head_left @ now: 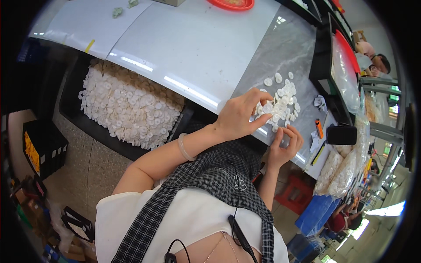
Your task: Inspecting and sorting small white plastic bottle caps at a factory workbench.
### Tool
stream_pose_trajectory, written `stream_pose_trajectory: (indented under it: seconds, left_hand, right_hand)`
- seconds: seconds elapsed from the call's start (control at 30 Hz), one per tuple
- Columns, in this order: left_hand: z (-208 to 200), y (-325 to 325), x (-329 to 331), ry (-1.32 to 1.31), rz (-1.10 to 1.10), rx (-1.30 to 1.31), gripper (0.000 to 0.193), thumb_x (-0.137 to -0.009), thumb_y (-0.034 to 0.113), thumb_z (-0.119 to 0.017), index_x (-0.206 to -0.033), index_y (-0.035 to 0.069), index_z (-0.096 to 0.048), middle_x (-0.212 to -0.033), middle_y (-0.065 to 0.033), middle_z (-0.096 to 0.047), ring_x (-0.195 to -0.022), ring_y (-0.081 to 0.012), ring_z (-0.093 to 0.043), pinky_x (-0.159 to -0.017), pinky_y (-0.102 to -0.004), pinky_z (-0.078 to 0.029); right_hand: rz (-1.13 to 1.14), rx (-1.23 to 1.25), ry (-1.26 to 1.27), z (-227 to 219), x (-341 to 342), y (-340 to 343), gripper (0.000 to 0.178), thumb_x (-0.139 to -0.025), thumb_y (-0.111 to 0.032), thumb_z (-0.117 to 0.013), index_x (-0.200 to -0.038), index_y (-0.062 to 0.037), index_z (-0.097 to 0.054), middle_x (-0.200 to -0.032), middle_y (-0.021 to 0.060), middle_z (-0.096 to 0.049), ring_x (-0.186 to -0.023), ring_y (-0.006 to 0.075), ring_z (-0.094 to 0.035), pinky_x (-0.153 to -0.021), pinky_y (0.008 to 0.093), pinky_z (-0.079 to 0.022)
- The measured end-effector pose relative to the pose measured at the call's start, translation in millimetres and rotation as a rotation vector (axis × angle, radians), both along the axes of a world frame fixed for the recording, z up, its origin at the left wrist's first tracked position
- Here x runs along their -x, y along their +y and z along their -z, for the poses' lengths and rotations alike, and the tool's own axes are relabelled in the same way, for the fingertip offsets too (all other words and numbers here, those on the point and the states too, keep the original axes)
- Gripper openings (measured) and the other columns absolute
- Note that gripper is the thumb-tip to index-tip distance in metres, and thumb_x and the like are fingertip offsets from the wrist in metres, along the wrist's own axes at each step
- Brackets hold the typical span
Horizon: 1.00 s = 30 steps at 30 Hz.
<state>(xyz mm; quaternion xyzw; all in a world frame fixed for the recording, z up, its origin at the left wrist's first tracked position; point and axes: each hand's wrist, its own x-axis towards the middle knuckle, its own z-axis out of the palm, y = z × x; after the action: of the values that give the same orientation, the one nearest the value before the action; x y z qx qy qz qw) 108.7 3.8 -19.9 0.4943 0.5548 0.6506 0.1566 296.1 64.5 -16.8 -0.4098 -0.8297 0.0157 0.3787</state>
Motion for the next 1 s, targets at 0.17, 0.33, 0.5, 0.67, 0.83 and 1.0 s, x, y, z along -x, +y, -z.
stream_pose_trajectory:
  seconds: [0.17,0.33,0.5,0.67,0.83,1.0]
  left_hand:
    - [-1.4,0.4,-0.8,0.072,0.012,-0.019,0.042,-0.077,0.013,-0.078,-0.113,0.008,-0.056,-0.087,-0.0023,-0.058,-0.057,-0.0113,-0.052,-0.052,-0.0246,-0.046]
    - [-1.8,1.6,-0.6,0.097,0.011,0.01,0.042,-0.077,0.012,-0.078,-0.112,0.008,-0.056,-0.087,-0.0025,-0.059,-0.057,-0.0113,-0.054,-0.051,-0.0246,-0.046]
    - [-3.9,1.1,-2.2,0.087,0.017,0.063,0.038,-0.08,0.017,-0.074,-0.112,0.01,-0.056,-0.087,-0.0019,-0.058,-0.055,-0.0141,-0.053,-0.052,-0.0285,-0.045]
    - [-4.8,1.7,-3.7,0.111,0.008,0.068,0.038,-0.078,0.014,-0.077,-0.111,0.008,-0.057,-0.085,-0.0026,-0.06,-0.055,-0.0122,-0.053,-0.051,-0.0263,-0.045]
    - [-5.4,2.5,-5.5,0.132,0.01,0.076,0.039,-0.076,0.011,-0.079,-0.109,0.006,-0.058,-0.084,-0.0032,-0.061,-0.057,-0.0105,-0.054,-0.051,-0.0242,-0.045]
    - [-4.5,3.4,-4.5,0.148,-0.012,0.087,0.038,-0.077,0.011,-0.079,-0.109,0.006,-0.058,-0.084,-0.0023,-0.06,-0.058,-0.0094,-0.053,-0.051,-0.0231,-0.044]
  right_hand:
    - [0.033,0.005,-0.009,-3.1,0.5,-3.3,0.012,-0.079,-0.01,-0.076,-0.085,-0.0072,-0.067,-0.098,0.0078,-0.067,-0.094,0.0263,-0.058,-0.085,0.0377,-0.042]
    - [0.02,0.009,-0.025,-3.3,1.4,-1.1,0.01,-0.081,-0.009,-0.074,-0.085,-0.0052,-0.065,-0.098,0.0089,-0.067,-0.097,0.0258,-0.059,-0.088,0.0374,-0.043]
    - [0.019,-0.02,0.007,0.1,-1.6,1.9,0.011,-0.08,-0.014,-0.075,-0.084,-0.0094,-0.065,-0.096,0.0044,-0.067,-0.092,0.0249,-0.059,-0.085,0.0368,-0.041]
    - [0.016,-0.003,-0.014,-0.5,-3.6,0.6,0.01,-0.081,-0.011,-0.074,-0.085,-0.0069,-0.065,-0.096,0.0068,-0.068,-0.093,0.0253,-0.059,-0.087,0.0368,-0.042]
    - [0.013,-0.005,-0.007,-1.9,-5.5,1.9,0.011,-0.081,-0.011,-0.074,-0.085,-0.0074,-0.065,-0.096,0.0058,-0.068,-0.091,0.0242,-0.059,-0.085,0.0358,-0.041]
    - [0.01,0.005,0.014,-2.5,-4.5,3.9,0.011,-0.081,-0.012,-0.074,-0.085,-0.0085,-0.065,-0.094,0.0045,-0.068,-0.09,0.0228,-0.059,-0.083,0.035,-0.04]
